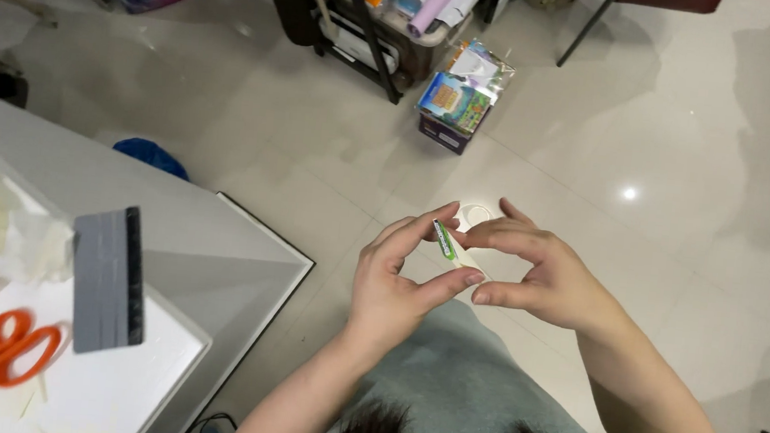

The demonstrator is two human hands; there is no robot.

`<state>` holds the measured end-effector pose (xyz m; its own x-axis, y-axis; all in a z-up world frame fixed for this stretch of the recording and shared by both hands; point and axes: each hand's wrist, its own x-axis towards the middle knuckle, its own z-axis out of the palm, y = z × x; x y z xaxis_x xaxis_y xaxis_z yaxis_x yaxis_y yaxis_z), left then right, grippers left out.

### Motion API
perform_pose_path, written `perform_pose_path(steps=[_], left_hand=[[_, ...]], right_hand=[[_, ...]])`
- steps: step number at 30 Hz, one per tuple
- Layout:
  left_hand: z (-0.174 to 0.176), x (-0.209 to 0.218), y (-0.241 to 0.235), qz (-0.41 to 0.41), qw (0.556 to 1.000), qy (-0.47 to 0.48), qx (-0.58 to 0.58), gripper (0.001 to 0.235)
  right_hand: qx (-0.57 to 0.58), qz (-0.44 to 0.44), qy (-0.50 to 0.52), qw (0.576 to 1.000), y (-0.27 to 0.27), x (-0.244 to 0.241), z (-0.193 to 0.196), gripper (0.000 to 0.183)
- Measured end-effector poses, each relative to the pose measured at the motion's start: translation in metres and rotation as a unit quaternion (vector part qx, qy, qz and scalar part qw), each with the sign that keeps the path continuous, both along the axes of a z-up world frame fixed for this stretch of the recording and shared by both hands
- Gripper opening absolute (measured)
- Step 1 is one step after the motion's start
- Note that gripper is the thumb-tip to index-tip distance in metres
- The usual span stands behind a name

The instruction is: The person assembles miniature books by wrapping small printed paper pieces around folded paper cores and securing them with rubber bands. They use a paper cutter to trim the edges of the assembled units and then continue wrapping additional pieces.

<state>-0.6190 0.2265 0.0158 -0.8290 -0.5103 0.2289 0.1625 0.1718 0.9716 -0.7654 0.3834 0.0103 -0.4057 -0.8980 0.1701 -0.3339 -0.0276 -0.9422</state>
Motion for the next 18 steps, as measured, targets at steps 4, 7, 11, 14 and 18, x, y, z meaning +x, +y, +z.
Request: perform_pose_path(steps=[4,7,11,14,18], left_hand=[[-0.006,-0.034,0.002,-0.018,1.000,-0.002,0.011,0.071],[-0.014,-0.064,0.003,-0.027,0.998,0.047,0.037,0.086],[-0.021,-0.110,-0.009,-0.054,0.991,0.101,0.065,0.061],[-0.027,-0.150,-0.024,-0.075,0.987,0.114,0.082,0.055],[-0.031,-0.203,-0.047,-0.115,0.979,0.107,0.131,0.052]], right_hand=[[-0.010,-0.038,-0.071,0.997,0.004,-0.021,-0.027,0.043],[-0.022,-0.086,-0.129,0.988,0.003,-0.036,-0.046,0.045],[-0.005,-0.157,-0.174,0.972,-0.007,-0.061,-0.049,0.055],[0.005,-0.184,-0.172,0.968,-0.018,-0.092,-0.054,0.063],[0.007,-0.198,-0.167,0.966,-0.041,-0.132,-0.042,0.069]])
